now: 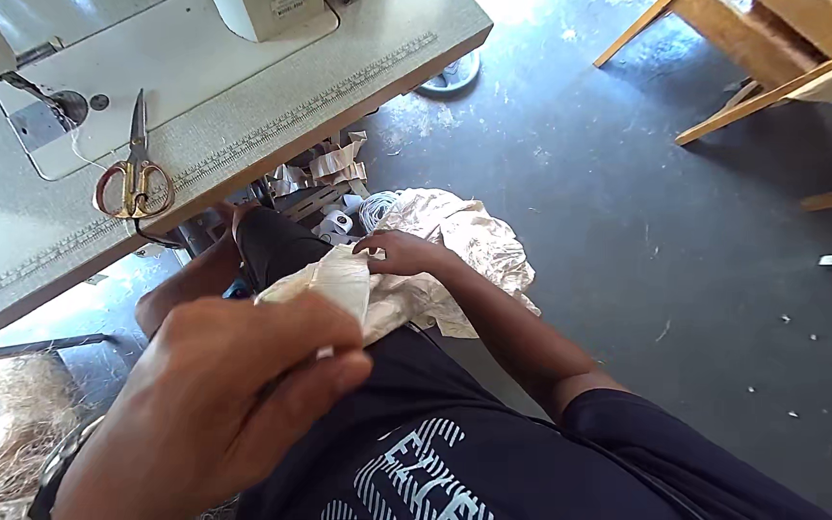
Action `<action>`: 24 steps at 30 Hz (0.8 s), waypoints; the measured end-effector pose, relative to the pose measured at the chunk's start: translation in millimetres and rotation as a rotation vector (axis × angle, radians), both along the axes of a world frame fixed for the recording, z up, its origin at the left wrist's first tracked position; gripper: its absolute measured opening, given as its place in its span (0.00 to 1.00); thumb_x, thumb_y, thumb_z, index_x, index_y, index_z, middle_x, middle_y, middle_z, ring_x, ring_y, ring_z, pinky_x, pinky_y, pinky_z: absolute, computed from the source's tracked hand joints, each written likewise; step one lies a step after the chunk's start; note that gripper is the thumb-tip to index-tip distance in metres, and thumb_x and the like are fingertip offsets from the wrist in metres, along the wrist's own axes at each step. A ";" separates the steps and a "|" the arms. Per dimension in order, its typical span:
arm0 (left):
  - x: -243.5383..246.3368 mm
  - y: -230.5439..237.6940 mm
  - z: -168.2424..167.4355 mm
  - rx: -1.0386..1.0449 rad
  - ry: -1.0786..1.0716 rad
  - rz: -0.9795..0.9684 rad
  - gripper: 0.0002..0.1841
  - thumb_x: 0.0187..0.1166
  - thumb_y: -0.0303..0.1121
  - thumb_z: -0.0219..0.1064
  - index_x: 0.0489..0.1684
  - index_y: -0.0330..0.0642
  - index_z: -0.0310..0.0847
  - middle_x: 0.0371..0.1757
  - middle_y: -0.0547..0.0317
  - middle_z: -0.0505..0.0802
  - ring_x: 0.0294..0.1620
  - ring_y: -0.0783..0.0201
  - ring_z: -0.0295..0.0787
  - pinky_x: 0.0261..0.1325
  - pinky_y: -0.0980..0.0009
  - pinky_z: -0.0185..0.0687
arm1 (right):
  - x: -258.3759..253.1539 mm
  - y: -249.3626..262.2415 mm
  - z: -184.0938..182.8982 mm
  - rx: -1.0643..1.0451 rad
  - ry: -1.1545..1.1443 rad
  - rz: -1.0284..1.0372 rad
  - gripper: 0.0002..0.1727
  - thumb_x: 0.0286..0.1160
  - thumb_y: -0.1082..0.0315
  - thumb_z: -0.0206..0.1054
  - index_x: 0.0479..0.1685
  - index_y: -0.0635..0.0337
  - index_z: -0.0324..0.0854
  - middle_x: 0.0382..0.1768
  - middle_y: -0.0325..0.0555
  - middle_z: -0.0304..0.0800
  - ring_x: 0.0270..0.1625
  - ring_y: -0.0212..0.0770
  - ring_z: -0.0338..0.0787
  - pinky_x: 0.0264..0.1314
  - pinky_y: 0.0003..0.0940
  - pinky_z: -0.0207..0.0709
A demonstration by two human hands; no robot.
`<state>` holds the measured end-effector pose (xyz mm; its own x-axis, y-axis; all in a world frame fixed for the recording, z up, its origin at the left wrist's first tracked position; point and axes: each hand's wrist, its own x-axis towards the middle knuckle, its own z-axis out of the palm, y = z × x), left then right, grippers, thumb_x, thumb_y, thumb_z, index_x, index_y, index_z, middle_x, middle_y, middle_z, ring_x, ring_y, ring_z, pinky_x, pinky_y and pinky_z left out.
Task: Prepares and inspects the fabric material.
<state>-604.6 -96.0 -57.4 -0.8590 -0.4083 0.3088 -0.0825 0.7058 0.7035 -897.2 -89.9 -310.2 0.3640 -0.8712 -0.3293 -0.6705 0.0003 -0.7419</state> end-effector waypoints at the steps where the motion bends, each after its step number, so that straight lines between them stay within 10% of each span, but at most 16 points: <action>1: 12.7 2.1 -3.8 0.039 -0.003 -0.038 0.16 0.91 0.50 0.57 0.46 0.52 0.86 0.28 0.75 0.84 0.27 0.86 0.76 0.31 0.86 0.71 | -1.6 -2.2 -0.5 -0.006 -0.020 0.039 0.25 0.72 0.54 0.77 0.66 0.55 0.86 0.59 0.58 0.88 0.64 0.58 0.86 0.68 0.63 0.76; 5: 59.1 9.1 -17.8 0.118 -0.104 -0.101 0.17 0.89 0.52 0.59 0.51 0.49 0.84 0.25 0.68 0.81 0.25 0.78 0.74 0.30 0.80 0.70 | -10.5 -6.3 -6.4 0.006 0.006 0.162 0.12 0.73 0.62 0.76 0.42 0.63 0.90 0.48 0.57 0.90 0.58 0.55 0.87 0.65 0.59 0.77; 10: 107.0 15.8 -60.3 0.105 -0.421 0.175 0.29 0.81 0.68 0.59 0.60 0.55 0.83 0.21 0.76 0.78 0.18 0.82 0.68 0.21 0.81 0.66 | -1.9 6.6 -6.8 0.038 0.015 0.060 0.10 0.80 0.65 0.69 0.43 0.64 0.89 0.46 0.57 0.89 0.53 0.54 0.89 0.59 0.57 0.80; 15: 132.1 15.9 -105.1 0.252 -0.748 0.287 0.41 0.66 0.79 0.60 0.63 0.53 0.84 0.35 0.70 0.91 0.33 0.71 0.87 0.39 0.62 0.87 | 12.9 18.2 -2.8 -0.064 0.009 -0.157 0.10 0.83 0.66 0.65 0.48 0.63 0.87 0.51 0.57 0.87 0.53 0.54 0.89 0.59 0.56 0.83; 19: 112.9 4.7 -110.0 0.207 -0.837 0.459 0.34 0.76 0.71 0.60 0.54 0.48 0.87 0.38 0.56 0.93 0.39 0.56 0.92 0.45 0.46 0.88 | 24.3 20.1 13.4 -0.057 -0.007 -0.187 0.09 0.85 0.66 0.61 0.45 0.61 0.85 0.39 0.52 0.91 0.43 0.51 0.91 0.51 0.58 0.83; 24: 29.6 4.0 -99.5 -0.164 -0.801 0.594 0.20 0.76 0.42 0.75 0.59 0.38 0.87 0.63 0.32 0.87 0.73 0.27 0.76 0.67 0.26 0.72 | 47.0 33.7 19.2 -0.080 -0.062 -0.346 0.08 0.85 0.67 0.61 0.45 0.60 0.84 0.34 0.50 0.90 0.33 0.47 0.90 0.41 0.52 0.85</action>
<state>-575.0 -92.0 -157.0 -0.5094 -0.8417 -0.1792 -0.8577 0.4798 0.1846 -850.3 -56.2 -291.0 0.0596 -0.9685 -0.2419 -0.5946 0.1602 -0.7879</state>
